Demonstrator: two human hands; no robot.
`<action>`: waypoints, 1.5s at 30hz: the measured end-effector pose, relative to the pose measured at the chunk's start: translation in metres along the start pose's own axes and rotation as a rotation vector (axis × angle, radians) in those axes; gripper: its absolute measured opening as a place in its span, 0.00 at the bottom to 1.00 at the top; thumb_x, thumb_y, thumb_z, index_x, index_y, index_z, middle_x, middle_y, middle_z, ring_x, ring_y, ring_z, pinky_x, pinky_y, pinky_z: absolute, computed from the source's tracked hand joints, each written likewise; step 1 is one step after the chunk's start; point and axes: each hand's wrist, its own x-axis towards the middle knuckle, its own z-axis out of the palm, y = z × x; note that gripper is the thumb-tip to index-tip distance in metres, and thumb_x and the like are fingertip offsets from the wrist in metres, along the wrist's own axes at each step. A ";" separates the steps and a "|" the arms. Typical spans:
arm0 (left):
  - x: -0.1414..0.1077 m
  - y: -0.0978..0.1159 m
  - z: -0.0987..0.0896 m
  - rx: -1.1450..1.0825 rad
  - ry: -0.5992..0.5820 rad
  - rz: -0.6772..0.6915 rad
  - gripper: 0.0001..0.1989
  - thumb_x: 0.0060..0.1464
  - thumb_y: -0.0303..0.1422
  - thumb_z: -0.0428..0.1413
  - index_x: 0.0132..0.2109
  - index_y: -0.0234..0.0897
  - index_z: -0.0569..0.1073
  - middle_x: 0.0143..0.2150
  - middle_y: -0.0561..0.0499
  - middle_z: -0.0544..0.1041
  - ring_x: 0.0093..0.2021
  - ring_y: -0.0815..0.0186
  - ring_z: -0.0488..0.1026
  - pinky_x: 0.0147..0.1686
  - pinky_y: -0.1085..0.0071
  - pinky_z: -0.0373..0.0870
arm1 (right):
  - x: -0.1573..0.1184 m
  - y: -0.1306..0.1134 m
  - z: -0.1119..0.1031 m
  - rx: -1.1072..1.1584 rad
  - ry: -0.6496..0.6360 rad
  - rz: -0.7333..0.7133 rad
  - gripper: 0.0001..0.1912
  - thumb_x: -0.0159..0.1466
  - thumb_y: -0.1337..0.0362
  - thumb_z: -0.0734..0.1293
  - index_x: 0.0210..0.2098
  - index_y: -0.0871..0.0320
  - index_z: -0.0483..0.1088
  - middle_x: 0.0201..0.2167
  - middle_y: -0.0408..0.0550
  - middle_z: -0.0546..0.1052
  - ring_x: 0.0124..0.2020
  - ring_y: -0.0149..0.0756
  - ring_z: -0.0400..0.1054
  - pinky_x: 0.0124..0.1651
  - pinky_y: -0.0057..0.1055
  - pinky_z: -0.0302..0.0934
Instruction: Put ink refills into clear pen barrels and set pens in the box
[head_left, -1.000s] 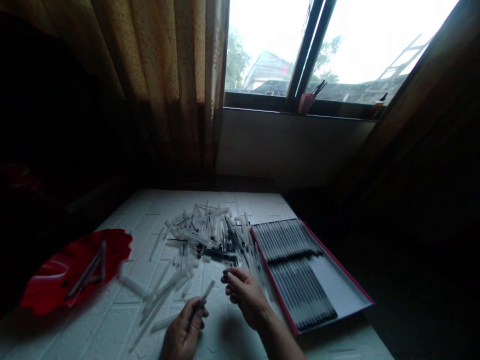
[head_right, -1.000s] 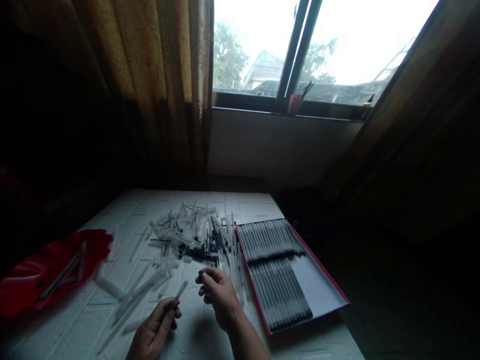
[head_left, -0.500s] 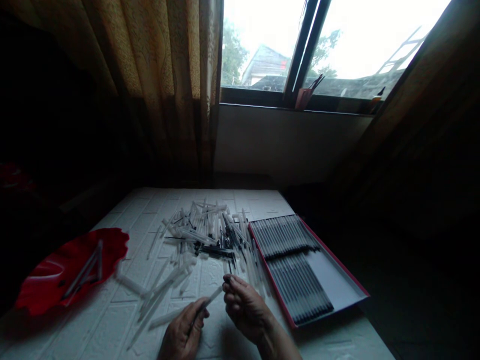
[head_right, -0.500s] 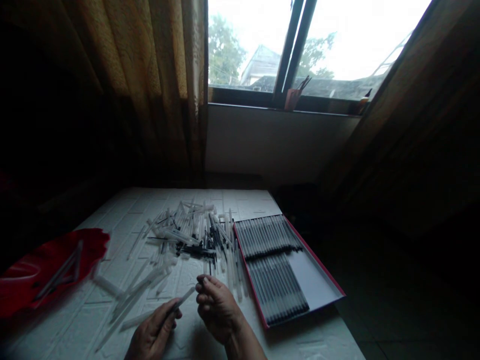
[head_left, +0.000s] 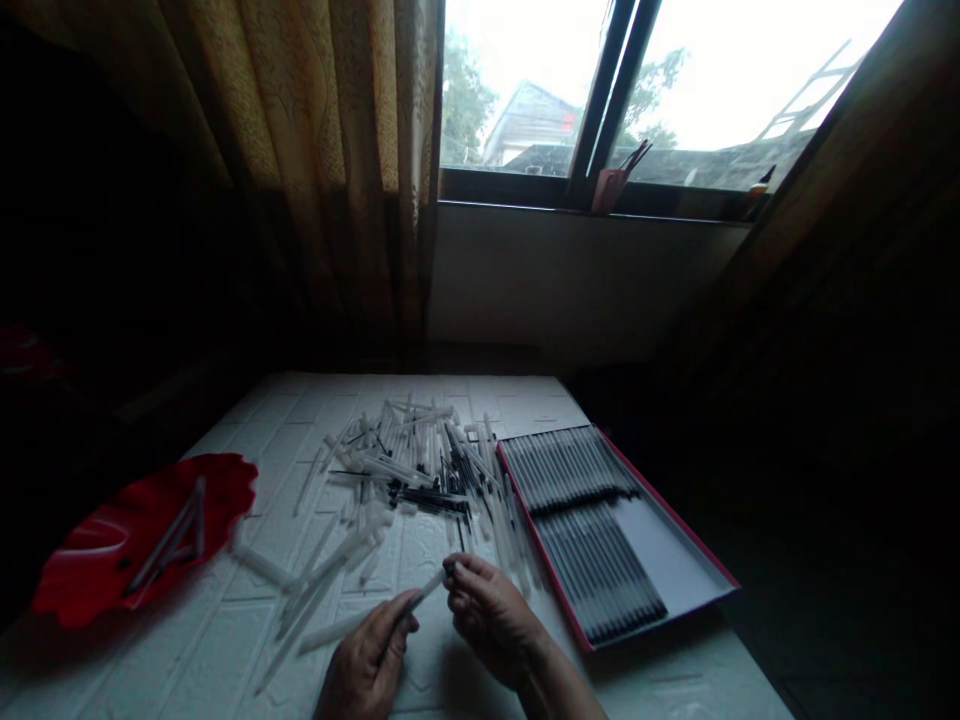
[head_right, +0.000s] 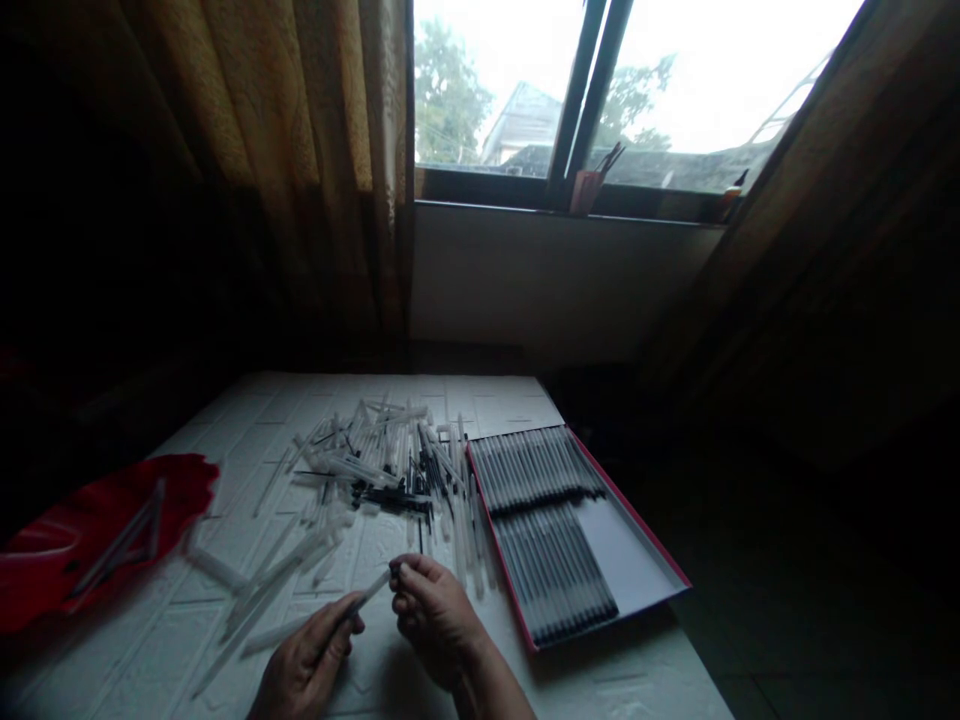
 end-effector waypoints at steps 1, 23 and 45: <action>0.001 0.001 -0.001 0.006 -0.005 -0.001 0.14 0.61 0.38 0.48 0.50 0.44 0.73 0.31 0.52 0.81 0.30 0.69 0.79 0.32 0.81 0.75 | -0.001 -0.001 0.001 -0.018 0.010 -0.009 0.22 0.40 0.59 0.80 0.30 0.62 0.72 0.21 0.39 0.70 0.17 0.18 0.60 0.17 0.14 0.45; -0.006 -0.004 0.000 0.177 -0.073 0.166 0.16 0.60 0.32 0.48 0.55 0.44 0.68 0.41 0.50 0.82 0.39 0.66 0.80 0.40 0.76 0.75 | -0.028 -0.031 0.001 -1.831 0.062 -0.668 0.09 0.64 0.65 0.60 0.30 0.57 0.71 0.29 0.46 0.75 0.29 0.33 0.69 0.31 0.25 0.55; -0.008 -0.005 0.002 0.286 -0.148 0.232 0.14 0.60 0.33 0.49 0.52 0.44 0.69 0.41 0.52 0.81 0.40 0.66 0.79 0.41 0.76 0.75 | -0.026 0.007 -0.041 -1.148 0.038 -0.535 0.11 0.62 0.58 0.60 0.34 0.58 0.69 0.25 0.45 0.72 0.22 0.31 0.65 0.25 0.25 0.59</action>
